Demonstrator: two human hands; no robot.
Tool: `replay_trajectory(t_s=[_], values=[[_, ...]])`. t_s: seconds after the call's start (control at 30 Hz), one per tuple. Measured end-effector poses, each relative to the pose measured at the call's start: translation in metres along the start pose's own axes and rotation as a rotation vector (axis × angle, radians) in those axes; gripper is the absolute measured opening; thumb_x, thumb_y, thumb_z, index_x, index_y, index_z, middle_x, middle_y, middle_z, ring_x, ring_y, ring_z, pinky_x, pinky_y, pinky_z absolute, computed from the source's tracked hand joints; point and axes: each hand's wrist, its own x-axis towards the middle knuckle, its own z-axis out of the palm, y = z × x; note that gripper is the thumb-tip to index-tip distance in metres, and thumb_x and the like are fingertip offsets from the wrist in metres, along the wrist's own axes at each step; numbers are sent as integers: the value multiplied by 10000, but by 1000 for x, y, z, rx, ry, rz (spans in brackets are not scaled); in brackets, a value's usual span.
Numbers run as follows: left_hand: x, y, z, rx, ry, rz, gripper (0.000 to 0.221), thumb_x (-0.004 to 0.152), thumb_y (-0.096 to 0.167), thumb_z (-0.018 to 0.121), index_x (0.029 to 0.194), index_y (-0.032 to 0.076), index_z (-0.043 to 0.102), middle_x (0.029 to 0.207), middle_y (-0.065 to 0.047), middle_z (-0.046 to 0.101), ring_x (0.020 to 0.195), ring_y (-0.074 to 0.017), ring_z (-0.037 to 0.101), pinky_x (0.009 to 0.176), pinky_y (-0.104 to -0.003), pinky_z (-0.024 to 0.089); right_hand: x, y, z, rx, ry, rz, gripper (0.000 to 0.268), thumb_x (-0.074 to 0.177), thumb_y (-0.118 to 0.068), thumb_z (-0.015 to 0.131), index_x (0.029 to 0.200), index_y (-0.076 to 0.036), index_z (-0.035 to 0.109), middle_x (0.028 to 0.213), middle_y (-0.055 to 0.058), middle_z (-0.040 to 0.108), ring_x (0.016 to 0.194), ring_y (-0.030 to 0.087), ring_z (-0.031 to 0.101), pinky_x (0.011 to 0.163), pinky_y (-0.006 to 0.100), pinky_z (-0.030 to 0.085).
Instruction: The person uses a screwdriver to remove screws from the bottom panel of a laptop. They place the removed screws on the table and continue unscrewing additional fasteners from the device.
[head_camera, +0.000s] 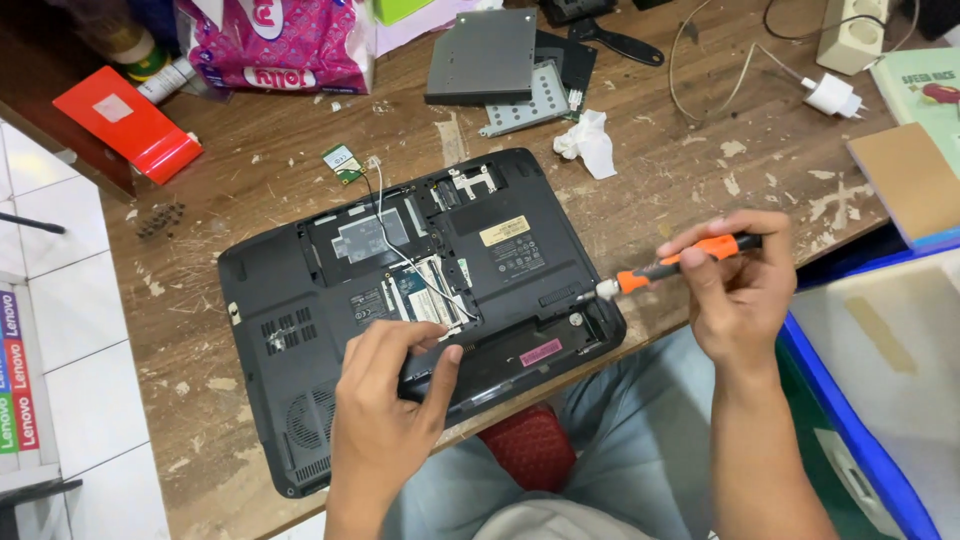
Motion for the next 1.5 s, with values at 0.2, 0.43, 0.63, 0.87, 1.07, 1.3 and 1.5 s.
replay_trajectory(t_s=[0.2, 0.43, 0.63, 0.87, 1.07, 1.3, 1.5], values=[[-5, 0, -1, -41, 69, 47, 124, 1031, 195, 727, 1070, 77, 725, 1008, -46, 761, 921, -213, 717, 914, -404, 511, -12, -40, 3, -201, -141, -57, 266, 1079, -86, 670, 1230, -60, 453, 979, 214, 682, 881, 273, 768, 805, 348, 665], [-24, -11, 9, -489, 635, -78, 255, 1089, 256, 612, 1053, 4, 632, 926, -155, 620, 829, -252, 667, 831, -344, 613, -36, -51, 7, -248, -176, -75, 295, 1040, -36, 687, 1227, -27, 460, 994, 210, 671, 877, 281, 788, 795, 362, 702], [-34, -34, 2, -762, 749, -62, 286, 1204, 409, 525, 1105, 143, 553, 909, -43, 551, 689, -181, 599, 791, -353, 597, -51, -48, 9, -5, -52, 22, 291, 1038, -158, 681, 1224, -104, 464, 849, 199, 647, 752, 257, 710, 742, 415, 653], [-33, -32, -1, -874, 743, 15, 267, 1214, 366, 495, 1070, 145, 541, 904, -39, 535, 641, -191, 559, 753, -376, 551, -61, -53, 27, -228, -107, 54, 303, 1026, -135, 681, 1211, -93, 445, 890, 213, 670, 804, 266, 754, 713, 355, 684], [-37, -29, -4, -876, 690, 24, 240, 1205, 361, 544, 1081, 156, 562, 920, -20, 556, 671, -169, 573, 772, -349, 561, -62, -54, 48, -289, -242, -24, 295, 985, -42, 701, 1169, -44, 470, 936, 241, 706, 821, 289, 808, 783, 364, 722], [-34, -30, 0, -884, 726, 47, 263, 1189, 356, 563, 1022, 154, 549, 862, -23, 551, 622, -167, 552, 716, -343, 543, -61, -47, 54, -292, -345, -111, 302, 917, -4, 759, 1121, -22, 537, 837, 159, 711, 817, 279, 846, 745, 316, 733], [-39, -34, 1, -934, 735, 106, 223, 1211, 331, 522, 1069, 162, 552, 881, -5, 547, 641, -166, 538, 739, -348, 530, -49, -53, 65, -316, -467, -192, 298, 932, 11, 763, 1169, -10, 585, 937, 162, 748, 831, 240, 832, 792, 304, 752]])
